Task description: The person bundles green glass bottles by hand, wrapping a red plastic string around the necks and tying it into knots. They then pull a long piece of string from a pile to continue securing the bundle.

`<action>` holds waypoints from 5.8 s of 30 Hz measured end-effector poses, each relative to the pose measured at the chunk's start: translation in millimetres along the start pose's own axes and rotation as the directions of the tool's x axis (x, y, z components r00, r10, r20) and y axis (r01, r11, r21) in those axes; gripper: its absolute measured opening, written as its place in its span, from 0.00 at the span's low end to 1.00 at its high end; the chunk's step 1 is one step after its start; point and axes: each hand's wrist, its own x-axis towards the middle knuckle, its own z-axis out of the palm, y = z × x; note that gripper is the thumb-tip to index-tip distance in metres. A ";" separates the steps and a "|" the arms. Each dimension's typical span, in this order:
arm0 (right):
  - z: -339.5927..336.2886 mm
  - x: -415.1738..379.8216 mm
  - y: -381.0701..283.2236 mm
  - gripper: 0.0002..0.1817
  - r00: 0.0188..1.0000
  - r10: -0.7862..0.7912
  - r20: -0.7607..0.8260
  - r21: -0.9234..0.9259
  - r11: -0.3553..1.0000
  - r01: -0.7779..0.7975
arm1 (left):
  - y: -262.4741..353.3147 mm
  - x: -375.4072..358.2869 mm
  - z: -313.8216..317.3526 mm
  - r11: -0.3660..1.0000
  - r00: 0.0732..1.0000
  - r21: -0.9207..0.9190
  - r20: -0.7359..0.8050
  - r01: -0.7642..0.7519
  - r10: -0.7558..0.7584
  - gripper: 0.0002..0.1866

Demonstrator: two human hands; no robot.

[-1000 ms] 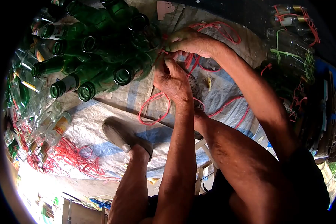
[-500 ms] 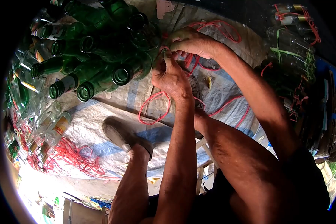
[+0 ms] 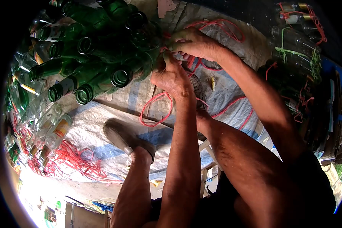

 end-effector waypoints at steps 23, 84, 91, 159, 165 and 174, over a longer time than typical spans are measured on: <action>4.6 -6.0 9.2 0.10 0.997 -0.075 -0.029 0.009 0.997 0.075 | -3.9 10.2 7.5 0.938 0.957 -0.193 0.080 0.288 -0.277 0.06; 10.8 -2.5 18.9 0.14 0.991 0.132 -0.007 0.345 0.931 -0.122 | -3.4 -0.4 -9.5 0.904 0.909 -0.150 0.189 0.400 -0.371 0.08; 16.7 -0.4 5.8 0.13 0.992 0.123 -0.036 0.355 0.929 -0.102 | -6.1 -4.3 -17.7 0.894 0.890 -0.123 0.223 0.430 -0.398 0.06; -26.5 25.7 -55.3 0.07 0.986 -0.022 -0.164 0.788 0.599 0.144 | 55.1 20.5 -152.7 0.884 0.911 -0.431 -0.262 0.184 -0.317 0.13; -39.8 31.5 -124.5 0.10 0.964 -0.185 -0.192 0.609 0.748 0.265 | 149.8 55.4 -172.6 0.933 0.983 -0.359 -0.178 -0.033 -0.033 0.15; -61.0 27.4 -215.1 0.15 0.890 -0.374 -0.260 0.494 0.741 0.455 | 296.4 88.4 -146.2 0.933 0.956 -0.208 -0.046 -0.293 0.290 0.16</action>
